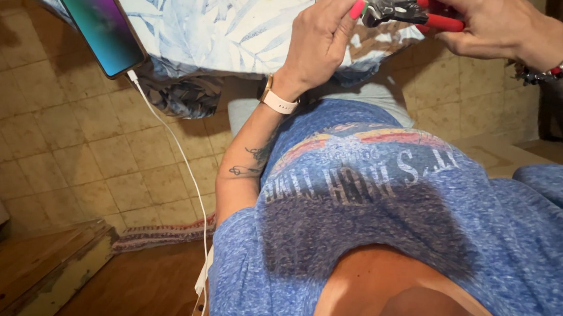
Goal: Cutting small green mosaic tiles into smaller pieces using a tile nipper
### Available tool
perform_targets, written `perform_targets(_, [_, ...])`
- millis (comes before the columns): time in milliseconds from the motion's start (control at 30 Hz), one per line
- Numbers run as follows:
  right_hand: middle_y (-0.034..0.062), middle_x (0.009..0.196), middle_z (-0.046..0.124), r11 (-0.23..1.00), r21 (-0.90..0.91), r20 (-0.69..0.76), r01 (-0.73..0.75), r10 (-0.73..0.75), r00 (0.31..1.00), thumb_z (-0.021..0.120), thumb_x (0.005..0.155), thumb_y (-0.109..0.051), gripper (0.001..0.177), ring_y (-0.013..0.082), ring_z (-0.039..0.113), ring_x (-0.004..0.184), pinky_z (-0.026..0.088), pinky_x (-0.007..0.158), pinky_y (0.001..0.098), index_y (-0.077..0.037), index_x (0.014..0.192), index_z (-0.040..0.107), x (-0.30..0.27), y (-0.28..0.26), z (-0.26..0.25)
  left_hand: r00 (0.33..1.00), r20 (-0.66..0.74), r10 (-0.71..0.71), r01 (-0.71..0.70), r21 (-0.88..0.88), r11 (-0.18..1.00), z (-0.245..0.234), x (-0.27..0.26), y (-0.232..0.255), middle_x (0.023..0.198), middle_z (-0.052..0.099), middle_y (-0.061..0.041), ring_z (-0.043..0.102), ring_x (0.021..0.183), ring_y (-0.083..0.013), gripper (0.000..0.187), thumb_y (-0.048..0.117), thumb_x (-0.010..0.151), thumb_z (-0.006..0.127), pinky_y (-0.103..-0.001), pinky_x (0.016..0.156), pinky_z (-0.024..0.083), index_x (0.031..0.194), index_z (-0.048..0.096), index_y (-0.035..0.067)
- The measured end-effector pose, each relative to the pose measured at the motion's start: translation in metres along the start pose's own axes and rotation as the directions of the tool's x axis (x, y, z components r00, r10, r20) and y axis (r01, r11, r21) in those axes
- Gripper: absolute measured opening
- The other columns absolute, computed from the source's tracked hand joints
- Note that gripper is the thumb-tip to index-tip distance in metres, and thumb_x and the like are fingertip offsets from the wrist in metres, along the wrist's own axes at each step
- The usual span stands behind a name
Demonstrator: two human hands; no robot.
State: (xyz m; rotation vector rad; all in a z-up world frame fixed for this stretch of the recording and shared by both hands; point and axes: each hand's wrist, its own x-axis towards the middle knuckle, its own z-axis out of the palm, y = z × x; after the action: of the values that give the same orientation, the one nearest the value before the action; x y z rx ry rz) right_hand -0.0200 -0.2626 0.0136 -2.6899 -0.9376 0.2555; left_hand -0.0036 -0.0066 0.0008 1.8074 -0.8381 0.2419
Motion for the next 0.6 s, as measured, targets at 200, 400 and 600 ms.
perform_targets(200, [0.0157, 0.085, 0.059, 0.999, 0.054, -0.01, -0.005, 0.005, 1.0, 0.059, 0.072, -0.009, 0.033, 0.0292, 0.055, 0.072, 0.042, 0.065, 0.0338, 0.003, 0.103, 0.056, 0.0, -0.001, 0.0, 1.0, -0.021, -0.01, 0.009, -0.019, 1.0, 0.005, -0.002, -0.002, 0.061, 0.037, -0.002, 0.037, 0.051, -0.0143, 0.032, 0.029, 0.092, 0.022, -0.027, 0.048, 0.029, 0.074, 0.037, 0.008])
perform_targets(400, [0.0137, 0.082, 0.058, 0.999, 0.045, -0.031, -0.017, 0.018, 0.999, 0.053, 0.063, -0.005, 0.038, 0.0271, 0.053, 0.067, 0.04, 0.063, 0.0334, 0.003, 0.1, 0.057, -0.002, -0.001, -0.001, 0.999, -0.042, 0.019, -0.022, -0.061, 0.998, 0.003, 0.0, 0.001, 0.059, 0.035, -0.002, 0.036, 0.05, -0.0137, 0.032, 0.028, 0.092, 0.021, -0.026, 0.048, 0.028, 0.072, 0.035, 0.008])
perform_targets(600, [0.0143, 0.08, 0.051, 0.977, 0.152, -0.292, -0.152, 0.191, 0.937, 0.06, 0.085, -0.002, 0.021, 0.0249, 0.042, 0.067, 0.034, 0.065, 0.0353, 0.006, 0.104, 0.057, -0.001, -0.016, -0.015, 0.985, -0.141, -0.097, 0.073, -0.168, 0.983, -0.039, 0.006, 0.023, 0.06, 0.043, -0.004, 0.042, 0.049, -0.0137, 0.027, 0.018, 0.091, 0.029, -0.026, 0.053, 0.034, 0.075, 0.046, 0.004])
